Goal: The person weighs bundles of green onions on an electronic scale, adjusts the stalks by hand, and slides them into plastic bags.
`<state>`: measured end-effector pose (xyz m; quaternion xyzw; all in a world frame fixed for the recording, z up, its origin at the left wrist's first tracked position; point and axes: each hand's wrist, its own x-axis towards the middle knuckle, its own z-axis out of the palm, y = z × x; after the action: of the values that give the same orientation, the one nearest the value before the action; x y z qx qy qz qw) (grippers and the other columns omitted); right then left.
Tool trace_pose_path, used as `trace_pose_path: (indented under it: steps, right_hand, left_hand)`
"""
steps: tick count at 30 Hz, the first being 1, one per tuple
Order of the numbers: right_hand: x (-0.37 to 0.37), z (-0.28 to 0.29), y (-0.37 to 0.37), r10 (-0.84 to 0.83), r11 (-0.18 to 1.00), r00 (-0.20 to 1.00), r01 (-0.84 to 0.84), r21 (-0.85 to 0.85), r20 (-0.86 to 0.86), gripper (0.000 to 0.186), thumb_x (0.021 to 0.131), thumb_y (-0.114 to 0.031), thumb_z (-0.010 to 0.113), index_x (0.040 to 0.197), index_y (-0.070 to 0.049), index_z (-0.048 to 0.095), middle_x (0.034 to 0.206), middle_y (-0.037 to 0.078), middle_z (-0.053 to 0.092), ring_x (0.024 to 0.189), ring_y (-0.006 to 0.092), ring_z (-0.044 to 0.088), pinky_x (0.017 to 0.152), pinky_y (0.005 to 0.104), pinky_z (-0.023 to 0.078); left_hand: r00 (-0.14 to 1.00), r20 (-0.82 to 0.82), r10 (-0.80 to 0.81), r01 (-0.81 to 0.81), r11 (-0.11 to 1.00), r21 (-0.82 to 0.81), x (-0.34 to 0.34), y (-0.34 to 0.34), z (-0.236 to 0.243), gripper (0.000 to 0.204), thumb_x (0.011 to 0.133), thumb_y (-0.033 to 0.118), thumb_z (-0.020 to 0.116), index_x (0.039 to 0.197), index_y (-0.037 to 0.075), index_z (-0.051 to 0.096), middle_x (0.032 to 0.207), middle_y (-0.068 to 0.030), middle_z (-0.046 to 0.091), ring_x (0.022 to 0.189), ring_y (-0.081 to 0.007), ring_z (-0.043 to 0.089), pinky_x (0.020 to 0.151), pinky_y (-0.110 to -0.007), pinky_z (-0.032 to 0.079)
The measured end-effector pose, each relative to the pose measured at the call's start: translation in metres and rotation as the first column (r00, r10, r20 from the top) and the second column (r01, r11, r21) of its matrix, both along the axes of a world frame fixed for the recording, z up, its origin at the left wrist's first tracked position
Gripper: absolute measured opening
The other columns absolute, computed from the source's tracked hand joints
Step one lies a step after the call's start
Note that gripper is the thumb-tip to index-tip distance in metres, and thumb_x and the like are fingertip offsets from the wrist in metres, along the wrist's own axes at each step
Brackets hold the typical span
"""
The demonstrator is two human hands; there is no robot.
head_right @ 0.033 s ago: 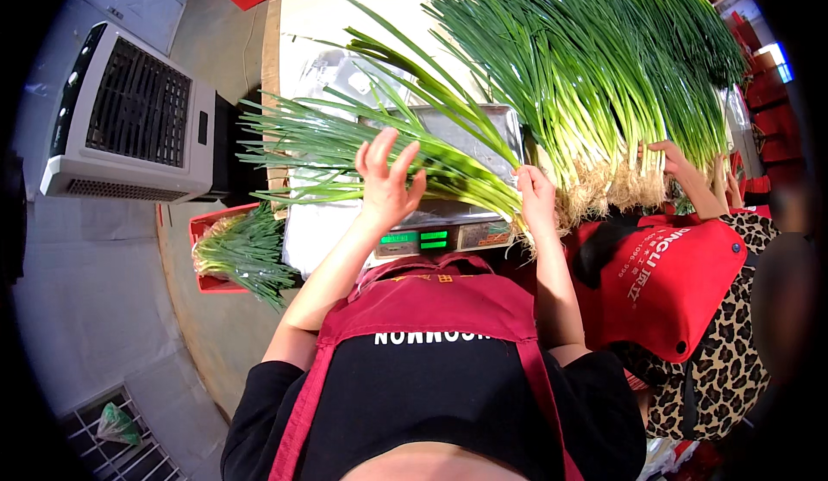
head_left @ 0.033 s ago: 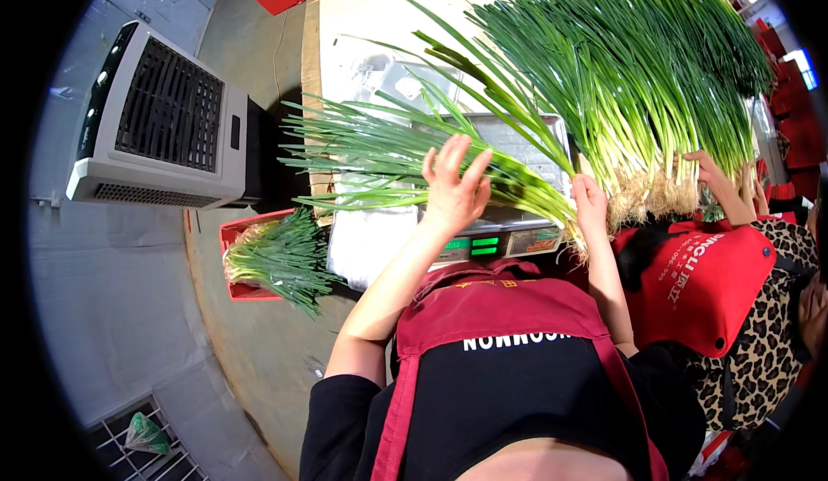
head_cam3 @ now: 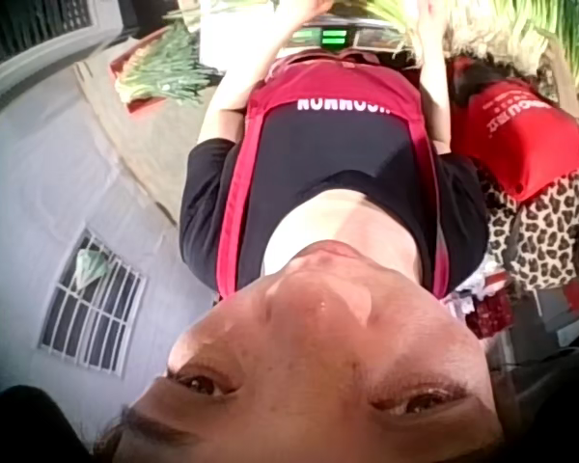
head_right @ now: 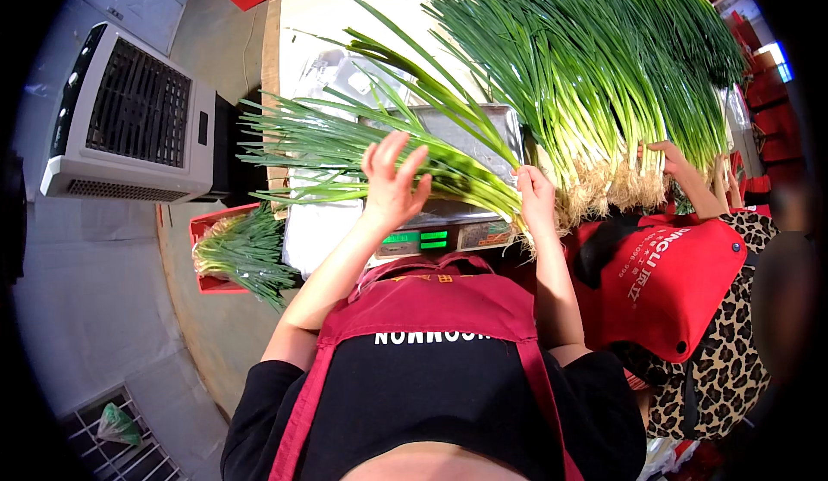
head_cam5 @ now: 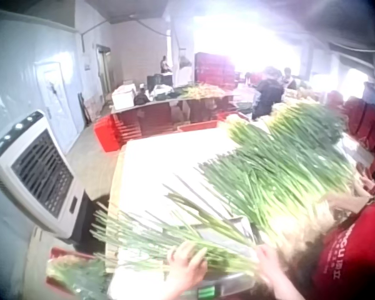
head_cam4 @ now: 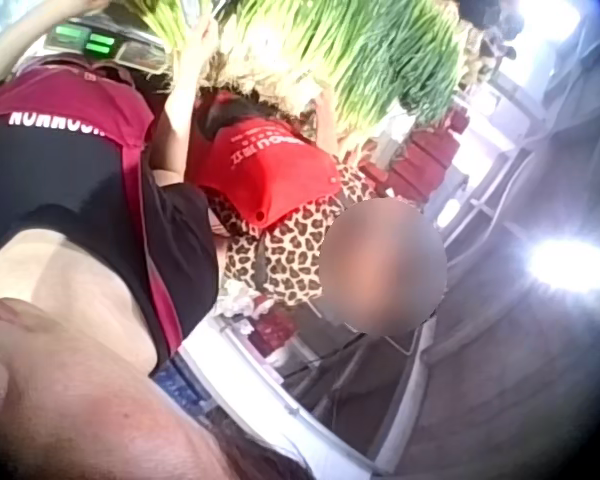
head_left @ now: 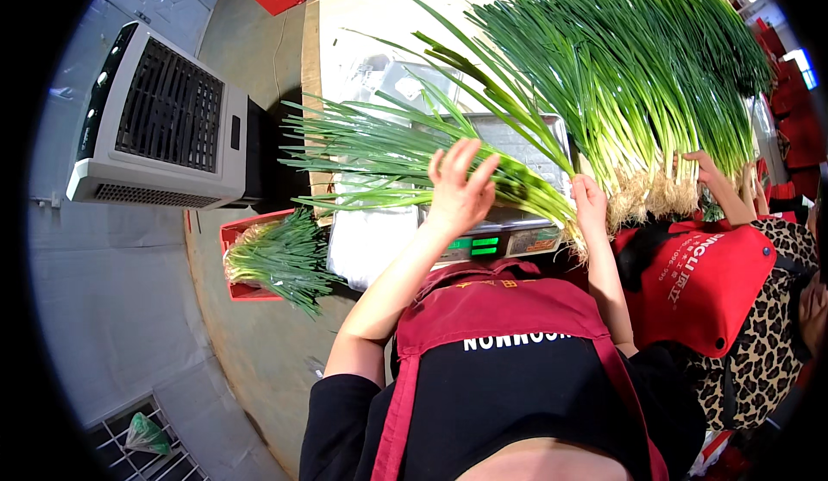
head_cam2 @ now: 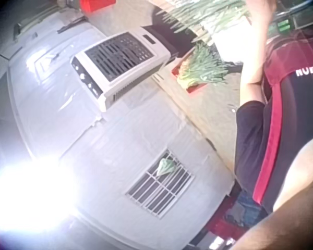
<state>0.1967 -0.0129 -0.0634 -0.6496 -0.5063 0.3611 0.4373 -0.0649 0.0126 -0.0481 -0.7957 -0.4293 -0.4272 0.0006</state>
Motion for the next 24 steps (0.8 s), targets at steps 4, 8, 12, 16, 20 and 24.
trace_pose_path:
  steps: [4, 8, 12, 16, 20, 24]
  right_hand:
    - [-0.002, 0.001, 0.000, 0.012, 1.000, 1.000, -0.012, -0.002, -0.007, 0.023, 0.091, -0.021, 0.049, 0.087, -0.001, 0.060, 0.064, -0.003, 0.044, 0.062, 0.0053, 0.040, 0.057, 0.0195, 0.033]
    - [0.002, -0.006, 0.001, 0.014, 1.000, 1.000, -0.014, -0.002, -0.015, 0.023, 0.091, -0.021, 0.049, 0.087, -0.001, 0.060, 0.064, -0.004, 0.044, 0.062, 0.0052, 0.040, 0.057, 0.0194, 0.033]
    - [0.007, -0.014, 0.004, 0.004, 1.000, 0.999, -0.004, 0.000, -0.054, 0.022, 0.090, -0.020, 0.049, 0.086, -0.002, 0.060, 0.063, -0.004, 0.044, 0.061, 0.0051, 0.040, 0.056, 0.0195, 0.033]
    - [0.018, 0.002, 0.011, -0.045, 0.999, 0.998, 0.046, -0.015, 0.048, 0.020, 0.089, -0.019, 0.052, 0.087, -0.001, 0.061, 0.063, -0.003, 0.049, 0.059, 0.0044, 0.042, 0.053, 0.0202, 0.034]
    - [0.055, 0.040, 0.036, -0.264, 0.955, 0.920, 0.208, 0.212, 0.290, 0.026, 0.088, -0.024, 0.053, 0.094, 0.000, 0.061, 0.068, 0.006, 0.059, 0.061, 0.0092, 0.050, 0.058, 0.0253, 0.041]
    - [0.106, 0.080, 0.055, -0.440, 0.880, 0.834, 0.328, 0.343, 0.333, 0.030, 0.088, -0.029, 0.053, 0.096, -0.001, 0.061, 0.069, 0.009, 0.060, 0.060, 0.0111, 0.050, 0.058, 0.0274, 0.041]
  left_hand:
    - [0.966, -0.128, -0.223, 0.212, 0.973, -0.092, 0.018, -0.011, 0.001, 0.052, 0.070, 0.018, 0.064, 0.119, 0.015, 0.046, 0.122, -0.0075, 0.045, 0.119, -0.0247, 0.039, 0.100, -0.047, 0.021]
    - [0.884, -0.248, -0.396, 0.338, 0.908, -0.247, 0.041, -0.009, -0.004, 0.050, 0.075, 0.025, 0.063, 0.120, 0.014, 0.046, 0.118, -0.0080, 0.048, 0.116, -0.0232, 0.041, 0.098, -0.049, 0.028]
    - [0.877, -0.305, -0.372, 0.271, 0.906, -0.325, 0.067, -0.002, -0.025, 0.040, 0.079, 0.024, 0.057, 0.116, 0.013, 0.048, 0.103, -0.0060, 0.052, 0.104, -0.0225, 0.047, 0.096, -0.047, 0.031]
    - [0.905, -0.198, -0.376, 0.304, 0.899, -0.316, 0.073, 0.010, -0.037, 0.022, 0.080, 0.022, 0.054, 0.100, 0.013, 0.056, 0.092, -0.0050, 0.055, 0.094, -0.0235, 0.051, 0.091, -0.043, 0.034]
    - [0.935, -0.151, -0.321, 0.269, 0.919, -0.288, 0.079, 0.013, -0.050, 0.015, 0.078, 0.019, 0.057, 0.091, 0.013, 0.059, 0.084, -0.0040, 0.053, 0.087, -0.0235, 0.051, 0.082, -0.040, 0.036]
    - [0.925, -0.214, -0.313, 0.236, 0.917, -0.321, 0.081, 0.016, -0.059, 0.017, 0.077, 0.018, 0.055, 0.093, 0.013, 0.059, 0.086, -0.0049, 0.053, 0.089, -0.0240, 0.050, 0.085, -0.041, 0.036]
